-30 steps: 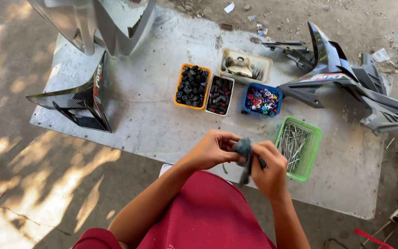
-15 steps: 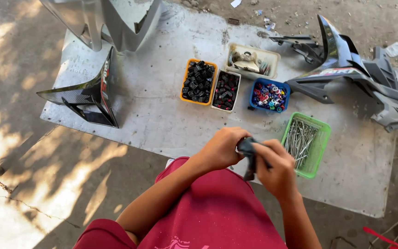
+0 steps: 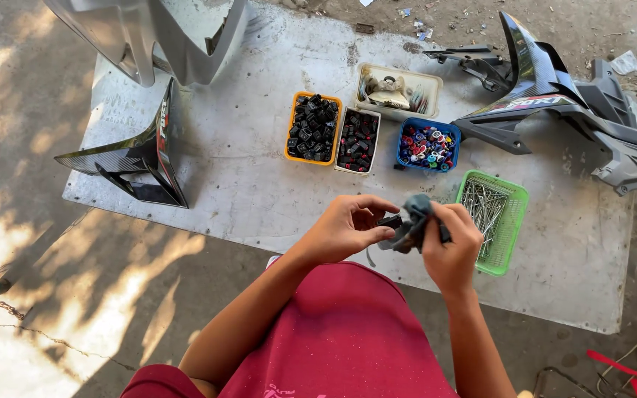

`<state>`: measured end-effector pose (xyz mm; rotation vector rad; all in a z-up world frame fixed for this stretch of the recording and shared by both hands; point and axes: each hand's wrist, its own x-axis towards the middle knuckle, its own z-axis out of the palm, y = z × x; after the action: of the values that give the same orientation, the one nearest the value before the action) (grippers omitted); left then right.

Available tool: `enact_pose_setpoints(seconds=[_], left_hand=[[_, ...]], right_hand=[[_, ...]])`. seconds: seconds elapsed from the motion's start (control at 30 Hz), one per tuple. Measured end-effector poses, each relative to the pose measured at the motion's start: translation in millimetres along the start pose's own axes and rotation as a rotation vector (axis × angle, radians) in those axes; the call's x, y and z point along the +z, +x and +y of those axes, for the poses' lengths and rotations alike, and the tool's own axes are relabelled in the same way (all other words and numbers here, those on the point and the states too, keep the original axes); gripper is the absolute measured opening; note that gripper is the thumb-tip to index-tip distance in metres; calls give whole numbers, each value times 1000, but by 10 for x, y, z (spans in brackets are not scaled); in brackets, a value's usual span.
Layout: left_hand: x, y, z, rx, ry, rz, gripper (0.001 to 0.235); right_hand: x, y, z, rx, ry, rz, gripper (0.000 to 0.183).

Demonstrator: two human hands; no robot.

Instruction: The person repeatedly picks small black plastic parts from a table and wipes each one with a blue cloth. The person handles the parts one at a time, wiping them and placing them back on the table. The task continues throughout the clip without a visible final state.

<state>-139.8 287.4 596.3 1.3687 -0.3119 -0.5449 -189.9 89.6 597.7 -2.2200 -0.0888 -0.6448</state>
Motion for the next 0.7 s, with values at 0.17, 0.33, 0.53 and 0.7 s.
enact_pose_setpoints(seconds=[0.17, 0.33, 0.53, 0.7], left_hand=[[-11, -13, -139, -56, -155, 3, 30], [-19, -17, -257, -86, -293, 26, 28], [121, 35, -450, 33, -344, 210, 24], [247, 26, -496, -42, -137, 295, 23]], right_hand=[[26, -59, -109, 21, 82, 5, 29], [76, -72, -53, 123, 185, 14, 25], [254, -102, -171, 518, 516, 179, 27], [518, -404, 201, 814, 876, 115, 18]])
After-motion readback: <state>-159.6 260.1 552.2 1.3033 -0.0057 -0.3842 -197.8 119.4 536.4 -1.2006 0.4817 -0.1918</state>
